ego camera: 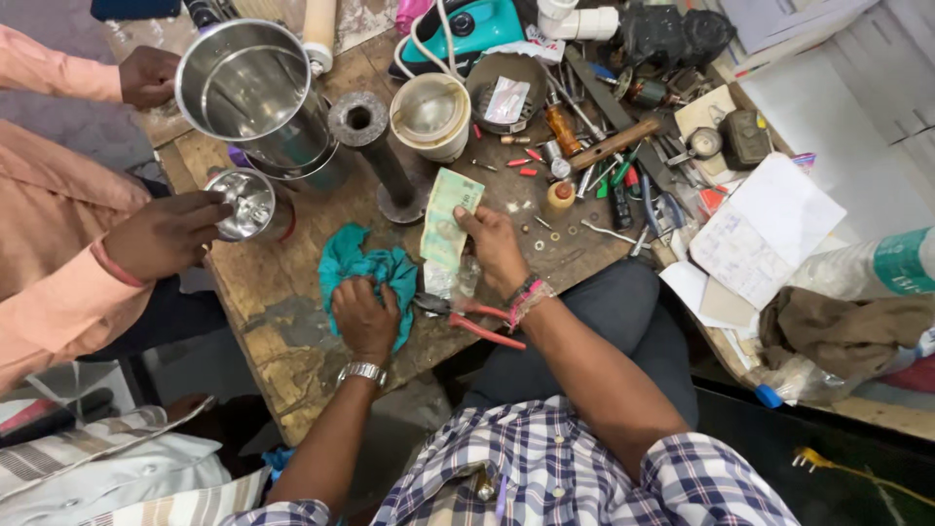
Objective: The person disassembles a small appliance, cleans internal components with a cloth, and reassembles the unit using pliers and a screwdriver. They handle a cylindrical metal housing, a red plastic base, and small metal parts, then place the reassembled unit on the table.
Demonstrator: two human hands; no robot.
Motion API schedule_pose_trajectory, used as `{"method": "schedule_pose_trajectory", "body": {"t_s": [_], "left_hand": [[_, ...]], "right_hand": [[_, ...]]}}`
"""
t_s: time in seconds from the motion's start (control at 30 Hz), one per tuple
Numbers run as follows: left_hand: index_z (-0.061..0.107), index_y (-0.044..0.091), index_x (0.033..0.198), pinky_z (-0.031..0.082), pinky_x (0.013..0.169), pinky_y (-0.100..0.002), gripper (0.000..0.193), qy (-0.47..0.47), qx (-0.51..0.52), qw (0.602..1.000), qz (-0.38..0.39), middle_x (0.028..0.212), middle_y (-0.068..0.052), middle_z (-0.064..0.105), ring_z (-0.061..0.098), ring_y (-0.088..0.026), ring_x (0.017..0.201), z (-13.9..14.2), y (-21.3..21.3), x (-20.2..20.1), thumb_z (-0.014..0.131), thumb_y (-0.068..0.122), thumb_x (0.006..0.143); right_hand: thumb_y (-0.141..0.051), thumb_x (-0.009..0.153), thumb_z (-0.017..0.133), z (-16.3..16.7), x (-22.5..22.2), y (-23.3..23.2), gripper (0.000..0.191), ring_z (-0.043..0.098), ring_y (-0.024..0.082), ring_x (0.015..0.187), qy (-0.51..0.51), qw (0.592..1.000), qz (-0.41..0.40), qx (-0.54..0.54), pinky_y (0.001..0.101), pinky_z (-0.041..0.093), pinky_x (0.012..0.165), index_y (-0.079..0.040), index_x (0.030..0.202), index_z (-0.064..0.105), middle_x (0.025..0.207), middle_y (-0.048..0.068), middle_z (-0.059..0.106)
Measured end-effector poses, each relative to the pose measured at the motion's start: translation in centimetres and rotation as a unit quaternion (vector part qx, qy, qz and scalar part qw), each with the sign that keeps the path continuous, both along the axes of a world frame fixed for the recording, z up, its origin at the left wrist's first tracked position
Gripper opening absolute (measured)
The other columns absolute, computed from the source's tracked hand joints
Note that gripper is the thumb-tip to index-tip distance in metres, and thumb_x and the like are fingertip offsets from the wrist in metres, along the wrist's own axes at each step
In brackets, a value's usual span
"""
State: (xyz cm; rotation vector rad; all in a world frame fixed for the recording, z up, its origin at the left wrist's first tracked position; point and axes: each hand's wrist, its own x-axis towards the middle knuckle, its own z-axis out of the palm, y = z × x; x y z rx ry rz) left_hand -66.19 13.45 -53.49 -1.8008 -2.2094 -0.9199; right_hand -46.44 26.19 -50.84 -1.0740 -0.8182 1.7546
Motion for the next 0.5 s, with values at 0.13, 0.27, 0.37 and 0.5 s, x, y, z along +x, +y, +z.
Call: {"method": "schedule_pose_trajectory", "body": {"t_s": [0.13,0.27,0.37,0.5], "left_hand": [[0.060,0.006,0.103,0.045,0.086,-0.052,0.021,0.006,0.004,1.000,-0.011,0.101,-0.017,0.058,0.055,-0.039,0.099,0.0,-0.1,0.2,0.070,0.018,0.089],[0.062,0.006,0.111,0.045,0.087,-0.051,0.024,0.019,0.019,1.000,-0.015,0.101,-0.017,0.057,0.054,-0.039,0.099,-0.3,-0.2,0.1,0.070,0.018,0.090],[0.060,0.006,0.105,0.045,0.086,-0.052,0.023,0.017,-0.001,1.000,-0.009,0.101,-0.018,0.056,0.054,-0.040,0.099,-0.6,-0.2,0.0,0.071,0.019,0.089],[0.060,0.006,0.104,0.045,0.087,-0.052,0.022,0.017,-0.009,1.000,-0.011,0.101,-0.017,0.056,0.054,-0.039,0.100,-0.7,-0.2,0.1,0.071,0.018,0.089]], "right_hand": [[-0.022,0.097,0.070,2.0,0.5,-0.3,0.023,0.069,0.008,0.070,-0.010,1.000,-0.008,0.013,0.0249,0.053,0.058,-0.002,0.106,0.073,0.089,0.002,0.075],[-0.019,0.096,0.072,2.1,0.0,-0.7,0.021,0.069,0.010,0.072,-0.035,0.999,-0.009,0.037,0.0242,0.053,0.059,0.000,0.105,0.073,0.090,0.004,0.076],[-0.010,0.094,0.074,0.9,-0.3,-1.2,0.017,0.067,0.011,0.076,-0.046,0.996,-0.022,0.071,0.0261,0.055,0.063,0.000,0.107,0.069,0.094,0.006,0.074],[-0.002,0.092,0.069,-0.2,-0.5,-2.3,0.018,0.069,0.015,0.082,-0.030,0.997,-0.003,0.067,0.0296,0.057,0.070,0.002,0.110,0.067,0.099,0.009,0.073]]}}
